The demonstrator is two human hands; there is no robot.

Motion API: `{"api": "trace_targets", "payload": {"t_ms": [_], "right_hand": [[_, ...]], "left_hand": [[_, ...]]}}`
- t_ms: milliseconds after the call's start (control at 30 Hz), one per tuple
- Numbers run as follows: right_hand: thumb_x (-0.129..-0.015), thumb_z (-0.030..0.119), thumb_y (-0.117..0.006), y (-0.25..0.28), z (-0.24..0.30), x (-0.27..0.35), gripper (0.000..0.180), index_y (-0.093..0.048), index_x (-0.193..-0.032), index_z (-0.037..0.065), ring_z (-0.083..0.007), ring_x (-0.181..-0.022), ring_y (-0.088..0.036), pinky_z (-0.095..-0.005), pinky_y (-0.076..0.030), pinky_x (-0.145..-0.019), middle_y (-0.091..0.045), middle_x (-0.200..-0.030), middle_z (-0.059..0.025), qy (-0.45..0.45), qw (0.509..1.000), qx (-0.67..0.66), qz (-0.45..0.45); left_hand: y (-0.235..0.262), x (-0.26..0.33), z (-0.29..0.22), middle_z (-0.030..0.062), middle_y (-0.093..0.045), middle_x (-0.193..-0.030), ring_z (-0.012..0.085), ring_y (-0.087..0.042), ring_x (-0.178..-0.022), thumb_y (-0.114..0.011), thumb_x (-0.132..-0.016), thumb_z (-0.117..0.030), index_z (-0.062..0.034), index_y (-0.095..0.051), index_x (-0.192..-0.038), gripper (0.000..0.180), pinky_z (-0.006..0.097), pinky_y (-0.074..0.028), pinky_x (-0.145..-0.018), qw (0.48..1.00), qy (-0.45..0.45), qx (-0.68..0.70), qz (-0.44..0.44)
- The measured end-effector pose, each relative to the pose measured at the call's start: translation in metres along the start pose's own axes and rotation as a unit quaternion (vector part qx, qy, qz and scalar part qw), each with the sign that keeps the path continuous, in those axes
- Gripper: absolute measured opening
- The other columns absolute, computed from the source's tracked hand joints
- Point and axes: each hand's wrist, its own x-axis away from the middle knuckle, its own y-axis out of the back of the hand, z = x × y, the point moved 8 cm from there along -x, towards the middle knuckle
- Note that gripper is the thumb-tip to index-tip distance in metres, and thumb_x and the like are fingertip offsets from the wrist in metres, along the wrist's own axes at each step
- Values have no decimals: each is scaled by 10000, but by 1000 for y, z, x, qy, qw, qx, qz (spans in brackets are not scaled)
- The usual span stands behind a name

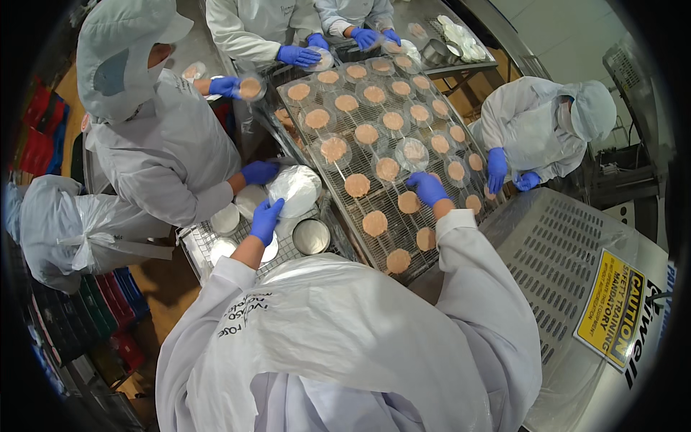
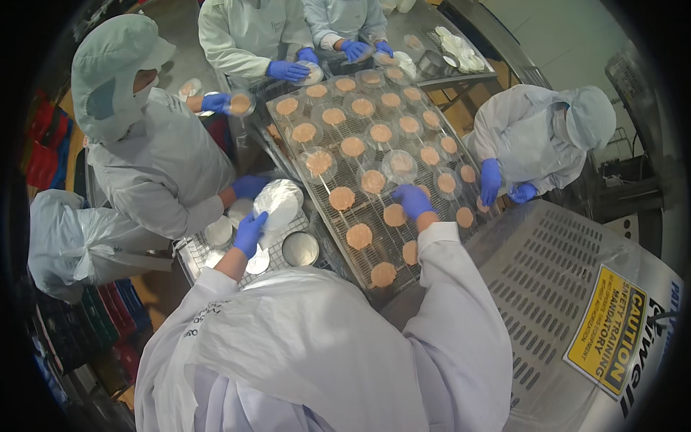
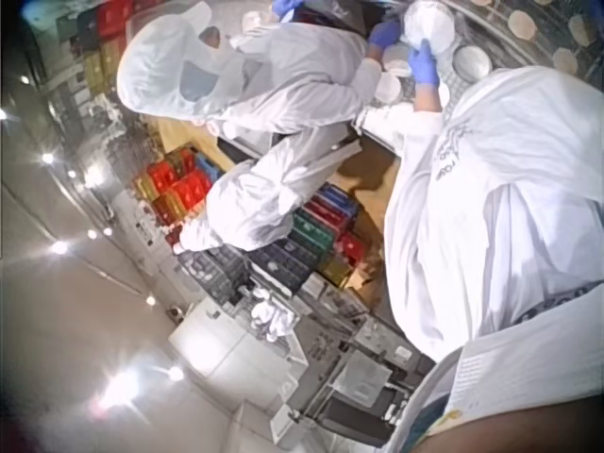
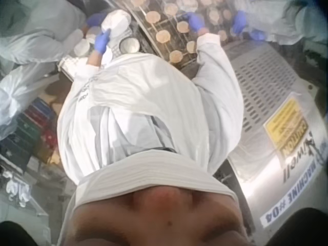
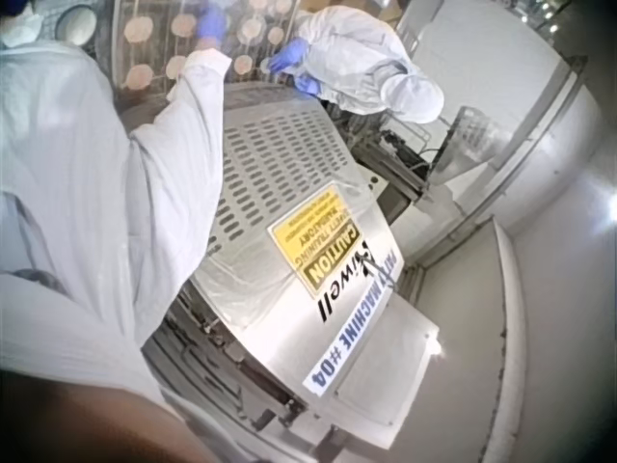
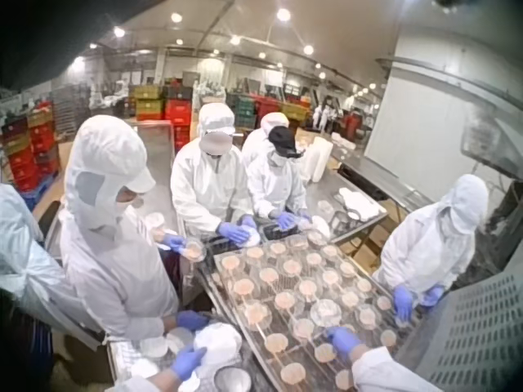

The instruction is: The person places white circular discs onto a wire rack filled with round food items. They repeatedly pick up discs and position them on the rack alongside coworkers in a food processing area.

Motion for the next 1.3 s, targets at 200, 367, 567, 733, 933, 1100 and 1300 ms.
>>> {"api": "trace_targets", "payload": {"t_ms": [200,367,567,733,933,1100,1300], "right_hand": [[-881,195,-428,29,9,-51,497,-356,-1370,250,-376,-1289,-317,-431,-308,-1050,-322,-1410,-184,116,962,136,-207],[-848,138,-457,43,13,-142,567,-314,-1389,228,-424,-1291,-272,-438,-291,-1052,-295,-1418,-197,-32,956,209,-203],[-807,116,-497,57,-25,-135,297,-608,-1067,24,-386,-1029,-539,-425,-440,-817,-581,-1106,-209,12,928,-122,-352],[-821,126,-489,99,-26,-62,243,-608,-1014,39,-397,-957,-554,-438,-432,-824,-575,-1030,-226,5,918,42,-394],[-813,114,-544,64,-48,-103,567,-389,-1354,181,-414,-1211,-395,-447,-337,-1013,-315,-1395,-228,-26,934,127,-333],[-778,-23,-506,32,-97,-95,488,-529,-1244,118,-380,-1188,-437,-404,-363,-995,-448,-1302,-231,-26,901,-156,-403],[-818,53,-493,18,25,-109,455,-488,-1272,79,-348,-1222,-412,-379,-318,-1028,-456,-1297,-219,67,948,2,-310]], "left_hand": [[3,-7,0,6,-582,-874,103,-519,-747,-637,-824,-310,-71,-585,-1050,333,268,-405,-637,1000,5,7,-9],[-34,-2,-31,5,-592,-868,101,-531,-742,-654,-817,-300,-53,-588,-1067,358,248,-411,-630,999,-4,-38,-10],[-34,-20,-28,-13,-597,-827,75,-497,-674,-646,-828,-293,-70,-601,-1049,317,232,-384,-589,999,-18,16,-37],[-47,-22,5,-22,-590,-938,90,-522,-815,-629,-833,-322,-93,-573,-1120,372,266,-401,-691,999,40,-26,-24],[-75,-41,-22,-15,-597,-950,90,-535,-818,-618,-844,-310,-81,-572,-1124,364,246,-402,-690,999,30,-25,1],[-85,-60,-18,-6,-619,-888,68,-516,-696,-637,-836,-267,-65,-598,-1100,334,221,-395,-596,999,17,18,22],[-95,-62,-32,-6,-586,-889,78,-512,-741,-597,-861,-265,-65,-567,-1092,307,231,-399,-627,997,-13,-42,61]]}}
